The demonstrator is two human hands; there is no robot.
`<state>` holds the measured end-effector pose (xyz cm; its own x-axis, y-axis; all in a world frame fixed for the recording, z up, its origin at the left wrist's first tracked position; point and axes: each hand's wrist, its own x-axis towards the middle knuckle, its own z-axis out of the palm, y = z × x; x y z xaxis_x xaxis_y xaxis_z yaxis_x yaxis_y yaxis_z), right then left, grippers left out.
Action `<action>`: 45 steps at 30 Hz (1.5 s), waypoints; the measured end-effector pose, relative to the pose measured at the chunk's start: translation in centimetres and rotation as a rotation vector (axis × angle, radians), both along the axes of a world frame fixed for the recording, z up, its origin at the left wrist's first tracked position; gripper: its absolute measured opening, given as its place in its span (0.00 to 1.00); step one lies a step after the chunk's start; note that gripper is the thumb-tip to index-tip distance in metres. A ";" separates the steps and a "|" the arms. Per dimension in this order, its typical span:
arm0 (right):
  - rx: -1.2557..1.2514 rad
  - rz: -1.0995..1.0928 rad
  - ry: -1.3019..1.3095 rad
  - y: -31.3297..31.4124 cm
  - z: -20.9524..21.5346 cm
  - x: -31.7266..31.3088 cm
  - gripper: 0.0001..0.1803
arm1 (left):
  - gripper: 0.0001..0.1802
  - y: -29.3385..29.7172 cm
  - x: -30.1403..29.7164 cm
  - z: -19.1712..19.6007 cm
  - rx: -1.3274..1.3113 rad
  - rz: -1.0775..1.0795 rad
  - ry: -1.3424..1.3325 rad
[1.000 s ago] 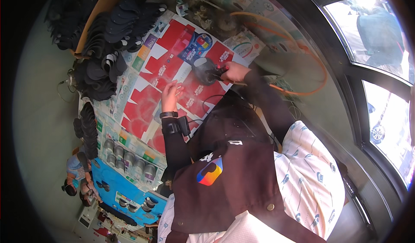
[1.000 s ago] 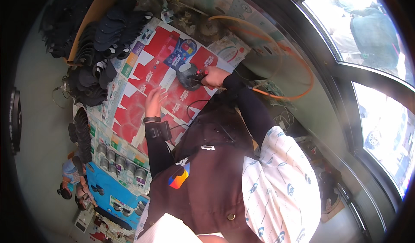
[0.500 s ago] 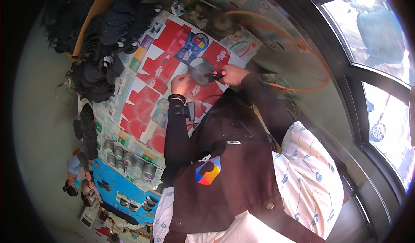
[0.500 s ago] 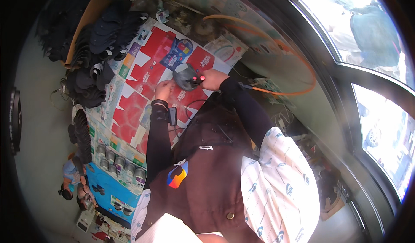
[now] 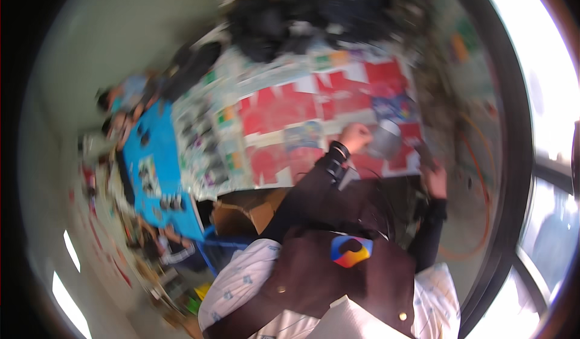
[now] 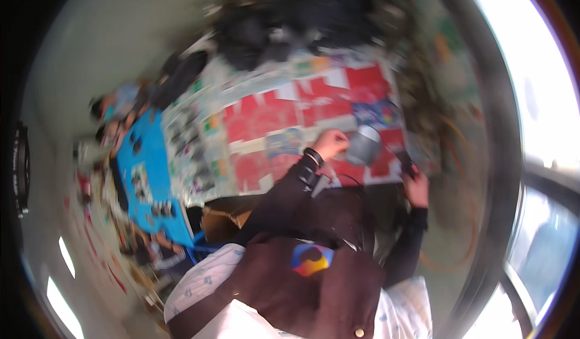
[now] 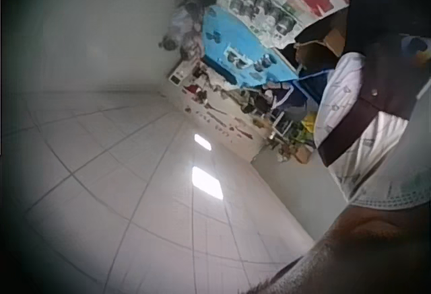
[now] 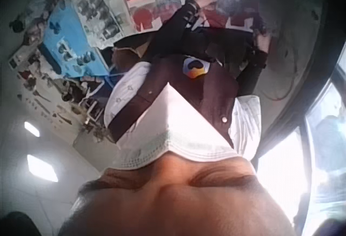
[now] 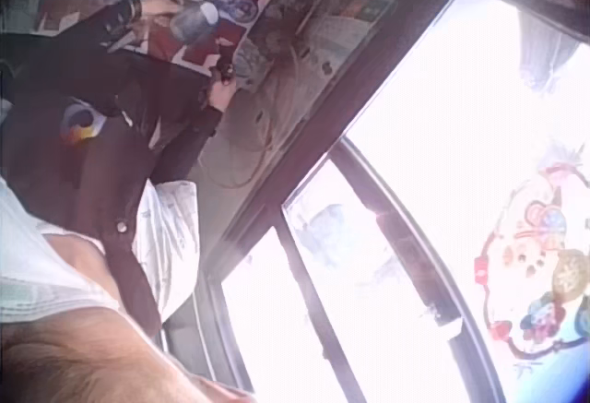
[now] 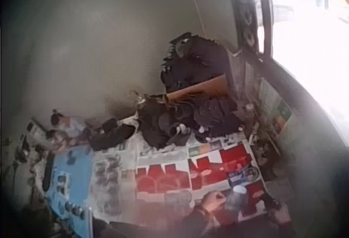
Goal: Using a handheld heat gun or specialized tool to finish shoe components on a production line.
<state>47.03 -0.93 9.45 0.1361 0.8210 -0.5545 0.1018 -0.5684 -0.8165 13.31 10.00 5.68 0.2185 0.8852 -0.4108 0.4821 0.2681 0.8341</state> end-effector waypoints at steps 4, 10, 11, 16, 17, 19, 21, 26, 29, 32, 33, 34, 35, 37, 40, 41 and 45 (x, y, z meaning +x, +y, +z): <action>-0.030 0.061 0.000 1.4 2.1 -1.7 0.15 | 0.08 -0.9 -11.7 7.5 -0.269 0.369 -0.616; 0.048 0.188 0.021 5.2 2.6 -7.8 0.15 | 0.15 -8.3 -37.8 11.7 0.228 0.697 0.114; 0.049 0.200 0.028 5.8 3.4 -9.5 0.15 | 0.23 -10.5 -41.8 12.2 0.439 0.847 -0.634; 0.142 0.302 -0.007 7.1 3.2 -15.8 0.19 | 0.34 -21.4 -62.2 8.6 0.598 1.441 -0.847; 0.114 0.259 -0.067 6.2 5.8 -18.0 0.18 | 0.34 -20.5 -63.9 7.2 0.587 1.534 -0.847; 0.122 0.254 0.001 5.8 6.2 -20.6 0.19 | 0.35 -23.9 -72.0 1.9 0.603 1.682 -0.729; -0.013 0.274 -0.127 5.5 9.6 -24.8 0.18 | 0.30 -23.6 -75.7 -4.9 0.476 1.857 -0.777; 0.116 0.277 0.017 4.9 10.6 -32.5 0.20 | 0.13 -28.2 -91.1 -14.5 0.265 0.536 1.332; 0.005 0.252 -0.194 4.4 10.3 -31.9 0.20 | 0.13 -24.8 -92.6 -18.7 0.270 0.386 1.218; 0.023 0.283 -0.172 4.9 11.0 -32.5 0.16 | 0.15 -25.3 -93.5 -17.5 -0.076 0.729 1.204; -0.031 0.270 -0.186 5.1 11.4 -32.9 0.14 | 0.17 -25.1 -93.6 -16.4 -0.215 0.919 1.224; -0.056 0.266 -0.187 5.3 12.5 -34.1 0.14 | 0.18 -25.4 -93.9 -14.7 -0.297 1.125 1.262; -0.018 0.230 -0.175 5.1 12.0 -34.0 0.14 | 0.20 -24.1 -93.3 -13.9 -0.214 1.305 1.307; -0.043 0.153 -0.278 4.1 13.1 -34.5 0.14 | 0.13 -14.4 -80.1 -15.7 0.729 1.924 0.662; -0.064 0.244 -0.238 4.2 12.6 -34.5 0.16 | 0.15 -8.6 -74.6 -12.4 0.585 0.846 0.725; -0.063 0.220 -0.253 3.7 12.7 -34.0 0.16 | 0.17 -1.7 -67.1 -9.7 0.582 0.952 0.421; -0.027 0.155 -0.243 1.3 13.1 -33.1 0.17 | 0.22 15.0 -49.7 1.1 0.442 0.889 -0.209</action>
<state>13.92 0.37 22.56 0.1422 0.8279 -0.5426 0.3800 -0.5518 -0.7424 -36.37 24.95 6.75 -0.5635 0.8254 -0.0356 0.0915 0.1053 0.9902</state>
